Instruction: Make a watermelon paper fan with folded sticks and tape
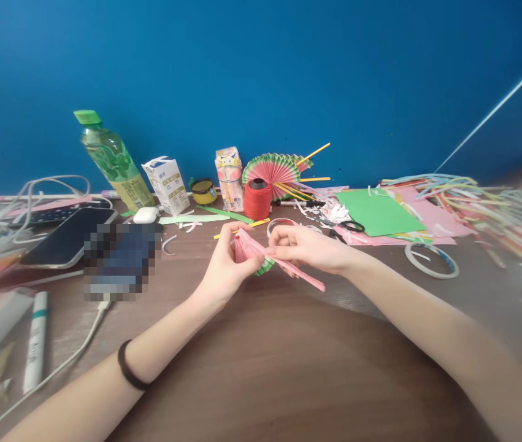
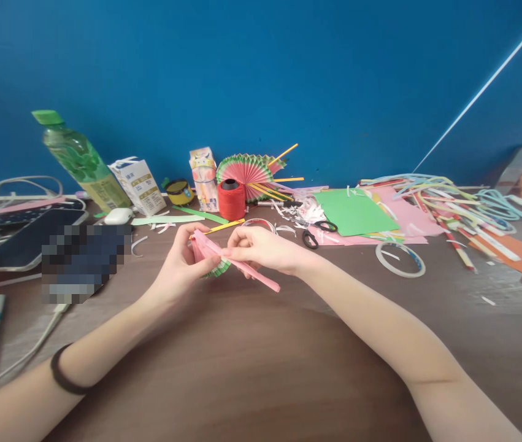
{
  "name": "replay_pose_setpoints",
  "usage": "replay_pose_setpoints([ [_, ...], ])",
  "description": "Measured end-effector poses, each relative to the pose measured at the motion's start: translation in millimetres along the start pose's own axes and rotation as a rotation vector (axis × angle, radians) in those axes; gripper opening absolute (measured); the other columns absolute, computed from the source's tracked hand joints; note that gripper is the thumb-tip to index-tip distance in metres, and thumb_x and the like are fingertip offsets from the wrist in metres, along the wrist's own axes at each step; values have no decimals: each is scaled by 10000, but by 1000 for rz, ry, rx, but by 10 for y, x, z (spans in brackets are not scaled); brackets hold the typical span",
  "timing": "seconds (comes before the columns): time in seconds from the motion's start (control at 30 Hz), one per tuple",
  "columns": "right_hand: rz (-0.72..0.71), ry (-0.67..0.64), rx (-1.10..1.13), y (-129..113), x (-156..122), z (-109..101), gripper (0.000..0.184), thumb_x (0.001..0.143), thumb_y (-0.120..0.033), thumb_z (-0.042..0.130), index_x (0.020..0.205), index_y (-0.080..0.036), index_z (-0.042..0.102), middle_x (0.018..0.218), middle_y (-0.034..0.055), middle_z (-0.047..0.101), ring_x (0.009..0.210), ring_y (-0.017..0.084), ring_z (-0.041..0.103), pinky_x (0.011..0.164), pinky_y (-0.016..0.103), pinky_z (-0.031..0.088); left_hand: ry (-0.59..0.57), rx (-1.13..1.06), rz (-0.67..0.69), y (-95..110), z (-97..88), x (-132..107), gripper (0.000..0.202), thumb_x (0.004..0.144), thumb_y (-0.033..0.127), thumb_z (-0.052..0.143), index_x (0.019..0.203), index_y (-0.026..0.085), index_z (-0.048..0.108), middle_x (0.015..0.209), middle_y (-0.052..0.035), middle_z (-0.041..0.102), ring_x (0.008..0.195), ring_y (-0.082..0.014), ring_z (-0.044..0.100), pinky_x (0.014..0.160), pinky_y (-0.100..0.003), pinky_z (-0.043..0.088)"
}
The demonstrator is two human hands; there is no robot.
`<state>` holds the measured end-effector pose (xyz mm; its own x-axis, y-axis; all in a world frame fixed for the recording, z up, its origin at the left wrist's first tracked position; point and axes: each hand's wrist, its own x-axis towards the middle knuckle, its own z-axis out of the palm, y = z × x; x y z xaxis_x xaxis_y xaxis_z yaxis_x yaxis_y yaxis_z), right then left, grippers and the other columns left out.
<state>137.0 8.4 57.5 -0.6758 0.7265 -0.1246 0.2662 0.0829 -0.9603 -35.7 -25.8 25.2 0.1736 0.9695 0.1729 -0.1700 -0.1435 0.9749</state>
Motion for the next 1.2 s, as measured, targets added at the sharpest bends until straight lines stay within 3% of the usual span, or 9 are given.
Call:
replay_pose_setpoints([
  [0.17,-39,2,31,-2,-17,-26,216,807,-351,570,757,-167,469,522,-49,531,449,75,495,441,195,383,-2,-22,7,-6,10,8,398,666,125,643,961,232,398,649,75,553,559,-60,516,529,-168,407],
  [0.37,-2,-9,95,16,0,-4,246,774,-362,610,750,-161,471,582,-45,540,482,81,542,473,211,436,7,-43,-57,-24,-8,11,424,669,159,660,1004,248,415,666,72,535,582,-65,516,548,-175,407],
  [0.63,34,-44,144,87,56,42,283,735,-379,647,765,-164,465,625,-36,560,486,91,563,475,229,467,70,-35,-76,12,29,-13,403,620,85,591,959,236,433,619,86,489,538,-55,452,519,-169,356],
  [1.0,54,-45,125,84,50,40,256,745,-359,635,769,-163,472,584,-40,554,469,85,543,452,211,444,46,-12,-48,26,38,-17,421,567,56,565,934,222,442,605,83,497,531,-64,458,525,-181,355],
  [1.2,111,-100,41,43,18,2,291,779,-435,571,755,-160,483,616,-23,554,508,99,560,487,233,456,104,-12,-77,41,41,-19,390,586,79,558,923,231,433,612,83,491,539,-70,465,527,-187,367],
])
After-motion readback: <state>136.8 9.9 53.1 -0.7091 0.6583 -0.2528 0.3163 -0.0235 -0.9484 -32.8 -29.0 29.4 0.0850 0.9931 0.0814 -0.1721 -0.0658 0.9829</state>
